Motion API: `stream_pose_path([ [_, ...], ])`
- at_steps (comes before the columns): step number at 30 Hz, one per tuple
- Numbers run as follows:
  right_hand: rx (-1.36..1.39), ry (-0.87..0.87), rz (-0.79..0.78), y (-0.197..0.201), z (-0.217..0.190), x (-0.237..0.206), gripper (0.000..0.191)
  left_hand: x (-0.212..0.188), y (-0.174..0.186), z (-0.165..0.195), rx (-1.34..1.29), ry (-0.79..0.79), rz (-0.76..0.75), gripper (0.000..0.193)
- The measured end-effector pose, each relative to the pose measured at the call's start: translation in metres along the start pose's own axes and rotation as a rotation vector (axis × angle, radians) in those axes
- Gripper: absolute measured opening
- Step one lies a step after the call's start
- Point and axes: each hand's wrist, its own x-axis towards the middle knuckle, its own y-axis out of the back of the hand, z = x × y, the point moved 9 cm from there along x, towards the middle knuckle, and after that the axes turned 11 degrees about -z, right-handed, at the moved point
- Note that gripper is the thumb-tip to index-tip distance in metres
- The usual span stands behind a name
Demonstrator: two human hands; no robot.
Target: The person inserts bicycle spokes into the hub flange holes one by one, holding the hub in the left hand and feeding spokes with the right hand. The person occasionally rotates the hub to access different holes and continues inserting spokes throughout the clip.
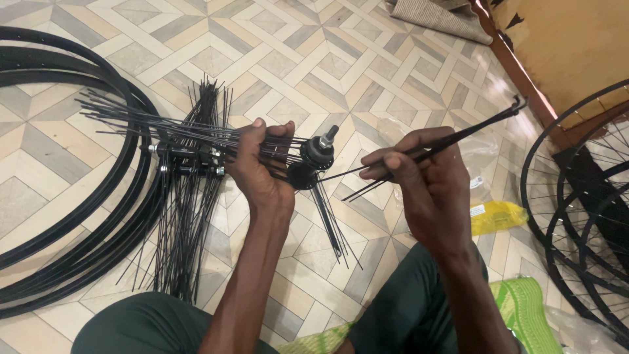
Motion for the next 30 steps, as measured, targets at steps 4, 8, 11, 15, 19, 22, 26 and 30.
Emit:
stream_pose_path([
  [4, 0.040, 0.018, 0.007, -0.004, 0.000, 0.000, 0.015, 0.002, 0.005, -0.003, -0.030, 0.067, 0.005, 0.009],
  [8, 0.028, 0.019, 0.011, -0.007, -0.008, 0.005, 0.015, 0.002, 0.006, -0.006, -0.037, 0.097, 0.005, 0.010],
  [11, -0.457, -0.228, -0.097, -0.015, -0.004, 0.011, 0.016, 0.002, 0.005, -0.008, -0.036, 0.110, -0.010, 0.010],
  [15, -0.740, -0.600, -0.363, -0.020, 0.017, 0.003, 0.021, 0.006, 0.002, -0.011, -0.075, 0.113, -0.063, 0.009],
  [19, -0.364, -0.202, -0.249, -0.003, -0.021, 0.008, 0.012, 0.007, 0.003, -0.005, -0.039, 0.077, -0.107, 0.008],
  [22, -0.154, -0.018, -0.150, 0.023, -0.036, 0.013, 0.014, 0.008, 0.005, -0.004, -0.016, 0.087, -0.090, 0.009],
  [26, -0.304, -0.086, -0.177, 0.035, -0.039, 0.015, 0.023, 0.011, 0.004, 0.000, -0.013, 0.082, -0.107, 0.009],
  [30, -0.317, 0.019, 0.008, 0.048, -0.064, 0.011, 0.012, 0.014, 0.008, -0.001, -0.031, 0.111, -0.108, 0.008],
])
